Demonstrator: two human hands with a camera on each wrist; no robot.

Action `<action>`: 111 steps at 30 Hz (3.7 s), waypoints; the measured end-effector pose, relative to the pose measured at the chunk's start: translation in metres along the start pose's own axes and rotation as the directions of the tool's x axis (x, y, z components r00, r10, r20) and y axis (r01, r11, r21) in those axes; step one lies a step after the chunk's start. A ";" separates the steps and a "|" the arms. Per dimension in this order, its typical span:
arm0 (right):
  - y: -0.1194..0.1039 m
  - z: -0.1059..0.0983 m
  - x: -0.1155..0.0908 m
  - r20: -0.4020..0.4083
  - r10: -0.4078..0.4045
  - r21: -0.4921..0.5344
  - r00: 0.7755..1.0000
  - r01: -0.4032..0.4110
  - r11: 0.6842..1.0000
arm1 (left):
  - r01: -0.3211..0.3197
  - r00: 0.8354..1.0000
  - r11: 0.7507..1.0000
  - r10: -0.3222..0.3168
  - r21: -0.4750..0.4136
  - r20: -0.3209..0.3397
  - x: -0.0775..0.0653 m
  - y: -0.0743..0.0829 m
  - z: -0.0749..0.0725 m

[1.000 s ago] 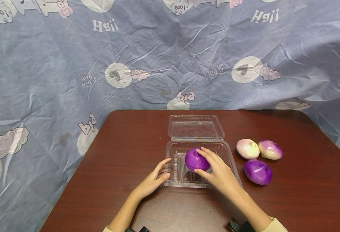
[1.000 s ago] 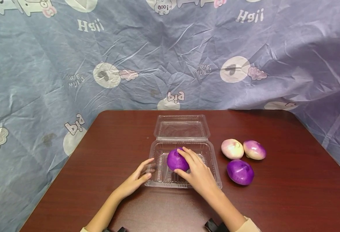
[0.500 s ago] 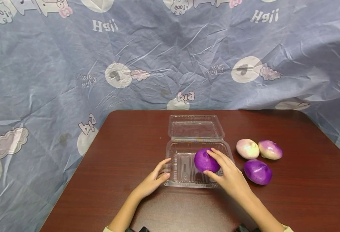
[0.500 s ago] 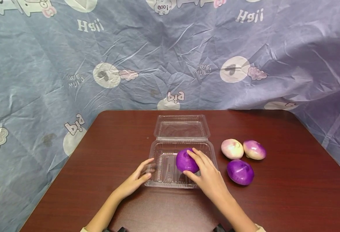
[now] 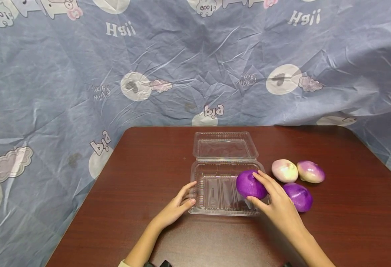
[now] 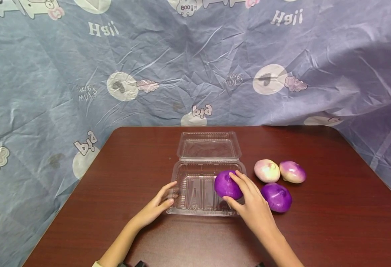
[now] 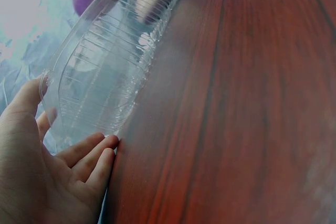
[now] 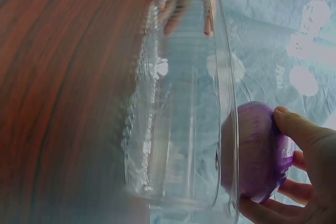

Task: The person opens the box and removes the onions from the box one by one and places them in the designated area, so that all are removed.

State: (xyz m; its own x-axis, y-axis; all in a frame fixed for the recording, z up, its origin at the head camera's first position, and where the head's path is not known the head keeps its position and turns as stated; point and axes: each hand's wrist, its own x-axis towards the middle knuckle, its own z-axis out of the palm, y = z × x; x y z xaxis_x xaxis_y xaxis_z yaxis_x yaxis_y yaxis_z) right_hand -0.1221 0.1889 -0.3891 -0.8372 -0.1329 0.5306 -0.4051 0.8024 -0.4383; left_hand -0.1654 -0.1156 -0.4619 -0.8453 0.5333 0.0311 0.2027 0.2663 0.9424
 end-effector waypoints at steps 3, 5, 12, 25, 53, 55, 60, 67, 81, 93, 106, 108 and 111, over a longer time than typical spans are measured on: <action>0.004 -0.004 0.000 -0.015 0.015 0.011 1.000 -0.015 1.000 | 0.001 1.000 1.000 -0.001 -0.003 0.002 0.000 0.000 0.000; 0.007 -0.007 0.001 -0.021 0.031 0.020 0.999 -0.031 0.999 | 0.001 1.000 1.000 -0.001 -0.005 0.004 0.000 0.000 0.000; 0.017 -0.021 0.004 -0.067 0.097 0.023 0.993 -0.096 0.995 | -0.005 1.000 1.000 0.005 -0.003 -0.003 0.000 0.001 0.000; 0.046 -0.046 0.006 -0.115 0.243 0.016 0.963 -0.243 0.970 | -0.001 1.000 1.000 0.001 -0.014 0.007 0.000 0.001 0.000; 0.118 -0.066 -0.023 -0.191 0.528 0.001 0.828 -0.537 0.843 | 0.002 1.000 1.000 -0.002 -0.018 0.006 0.000 0.000 0.000; 0.120 -0.065 -0.027 -0.192 0.542 0.006 0.818 -0.551 0.834 | 0.000 1.000 1.000 0.000 -0.017 0.006 0.000 0.000 0.000; 0.124 -0.063 -0.038 -0.175 0.562 0.008 0.809 -0.569 0.822 | -0.001 1.000 1.000 0.001 -0.017 0.003 0.000 0.000 0.000; 0.129 -0.057 -0.046 -0.104 0.559 -0.022 0.823 -0.564 0.826 | 0.004 1.000 1.000 -0.004 -0.014 0.003 0.000 -0.001 0.000; 0.138 -0.051 -0.049 -0.055 0.526 -0.018 0.849 -0.528 0.849 | 0.000 1.000 1.000 0.000 -0.007 0.002 -0.001 0.000 0.000; 0.131 -0.055 -0.046 -0.069 0.576 -0.027 0.814 -0.579 0.815 | -0.002 1.000 1.000 0.002 -0.005 0.000 0.000 0.001 0.000; 0.101 -0.062 -0.025 -0.172 0.440 -0.005 0.881 -0.447 0.894 | -0.008 1.000 1.000 0.008 0.002 -0.010 -0.001 0.005 0.000; 0.100 -0.063 -0.021 -0.159 0.407 -0.021 0.900 -0.415 0.910 | -0.006 1.000 1.000 0.006 0.003 -0.010 0.000 0.000 0.000; 0.099 -0.063 -0.014 -0.120 0.370 -0.057 0.921 -0.378 0.924 | -0.008 1.000 1.000 0.009 0.002 -0.007 0.000 -0.001 0.000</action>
State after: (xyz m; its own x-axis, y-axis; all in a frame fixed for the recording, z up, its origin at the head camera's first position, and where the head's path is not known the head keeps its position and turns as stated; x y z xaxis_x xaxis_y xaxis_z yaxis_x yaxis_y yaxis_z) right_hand -0.1275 0.3072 -0.3944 -0.8771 0.2439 0.4138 -0.0367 0.8250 -0.5639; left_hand -0.1661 -0.1160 -0.4629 -0.8472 0.5297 0.0416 0.2109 0.2634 0.9414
